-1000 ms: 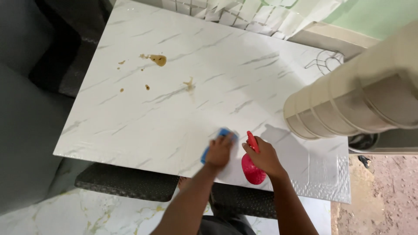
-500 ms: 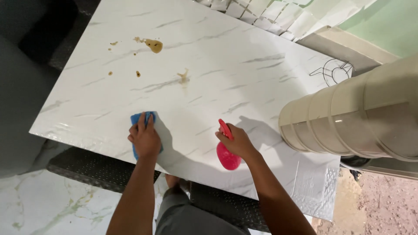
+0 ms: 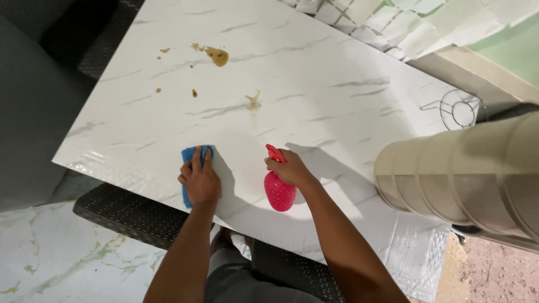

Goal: The recorder sprays a table surface with a cleaning solution and wipes away liquid stains with a blue cloth.

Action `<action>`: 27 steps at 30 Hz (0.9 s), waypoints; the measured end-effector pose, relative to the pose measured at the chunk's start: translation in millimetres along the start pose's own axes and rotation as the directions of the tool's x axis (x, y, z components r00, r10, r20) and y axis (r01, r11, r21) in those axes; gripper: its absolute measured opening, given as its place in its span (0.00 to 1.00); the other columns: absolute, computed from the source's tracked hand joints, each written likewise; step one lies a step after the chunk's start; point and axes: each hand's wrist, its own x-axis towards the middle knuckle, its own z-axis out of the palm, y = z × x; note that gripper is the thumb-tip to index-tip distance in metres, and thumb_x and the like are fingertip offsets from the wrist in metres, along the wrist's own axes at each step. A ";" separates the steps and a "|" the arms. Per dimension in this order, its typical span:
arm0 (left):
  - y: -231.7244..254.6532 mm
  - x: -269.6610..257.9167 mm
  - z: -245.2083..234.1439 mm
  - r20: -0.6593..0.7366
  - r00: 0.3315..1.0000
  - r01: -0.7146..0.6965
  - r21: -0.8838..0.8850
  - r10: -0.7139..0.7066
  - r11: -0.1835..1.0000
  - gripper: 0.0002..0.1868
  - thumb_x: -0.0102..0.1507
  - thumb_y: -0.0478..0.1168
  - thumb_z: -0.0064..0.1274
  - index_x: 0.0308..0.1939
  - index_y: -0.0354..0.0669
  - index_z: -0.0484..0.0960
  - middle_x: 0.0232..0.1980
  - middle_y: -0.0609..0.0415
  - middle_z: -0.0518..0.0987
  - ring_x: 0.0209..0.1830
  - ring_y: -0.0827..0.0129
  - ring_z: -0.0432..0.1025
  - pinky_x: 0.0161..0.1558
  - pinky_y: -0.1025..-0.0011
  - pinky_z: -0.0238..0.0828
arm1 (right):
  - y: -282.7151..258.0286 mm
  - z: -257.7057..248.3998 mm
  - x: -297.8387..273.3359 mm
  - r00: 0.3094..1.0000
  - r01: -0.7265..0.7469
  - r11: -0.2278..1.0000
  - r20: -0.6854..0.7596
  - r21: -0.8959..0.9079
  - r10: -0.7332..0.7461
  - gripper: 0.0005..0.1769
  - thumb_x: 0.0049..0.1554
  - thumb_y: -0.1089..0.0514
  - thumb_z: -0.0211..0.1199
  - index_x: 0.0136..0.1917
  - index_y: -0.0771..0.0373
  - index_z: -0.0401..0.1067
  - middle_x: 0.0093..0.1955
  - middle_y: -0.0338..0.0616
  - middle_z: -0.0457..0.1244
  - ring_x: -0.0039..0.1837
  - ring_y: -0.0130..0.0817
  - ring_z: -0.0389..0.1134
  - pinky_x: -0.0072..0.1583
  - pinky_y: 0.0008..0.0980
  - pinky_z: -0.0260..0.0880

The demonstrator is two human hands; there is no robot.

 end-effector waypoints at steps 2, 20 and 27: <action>-1.5 -0.7 -0.8 0.002 1.000 0.001 0.014 -0.001 1.000 0.28 0.66 0.36 0.46 0.71 0.56 0.74 0.82 0.61 0.57 0.69 0.51 0.56 0.68 0.50 0.48 | -7.1 2.1 3.2 1.000 0.023 1.000 0.005 -0.011 -0.023 0.19 0.56 0.43 0.63 0.47 0.61 0.76 0.41 0.42 0.70 0.46 0.34 0.71 0.52 0.38 0.70; -1.5 1.5 -2.4 0.053 0.998 -0.025 0.028 0.024 0.999 0.29 0.65 0.37 0.48 0.71 0.59 0.72 0.81 0.63 0.58 0.68 0.53 0.57 0.66 0.52 0.48 | -9.4 33.4 -11.2 0.995 0.090 0.992 -0.060 0.084 -0.085 0.18 0.56 0.45 0.62 0.47 0.62 0.77 0.42 0.43 0.70 0.45 0.33 0.71 0.52 0.36 0.71; -1.0 1.4 -3.5 0.046 0.999 -0.021 0.044 0.019 0.999 0.29 0.65 0.37 0.48 0.72 0.58 0.72 0.81 0.63 0.58 0.67 0.54 0.57 0.65 0.52 0.49 | -22.8 34.1 -14.9 0.996 0.049 0.996 -0.080 0.071 -0.043 0.18 0.56 0.45 0.65 0.46 0.64 0.77 0.42 0.44 0.71 0.45 0.34 0.71 0.51 0.37 0.71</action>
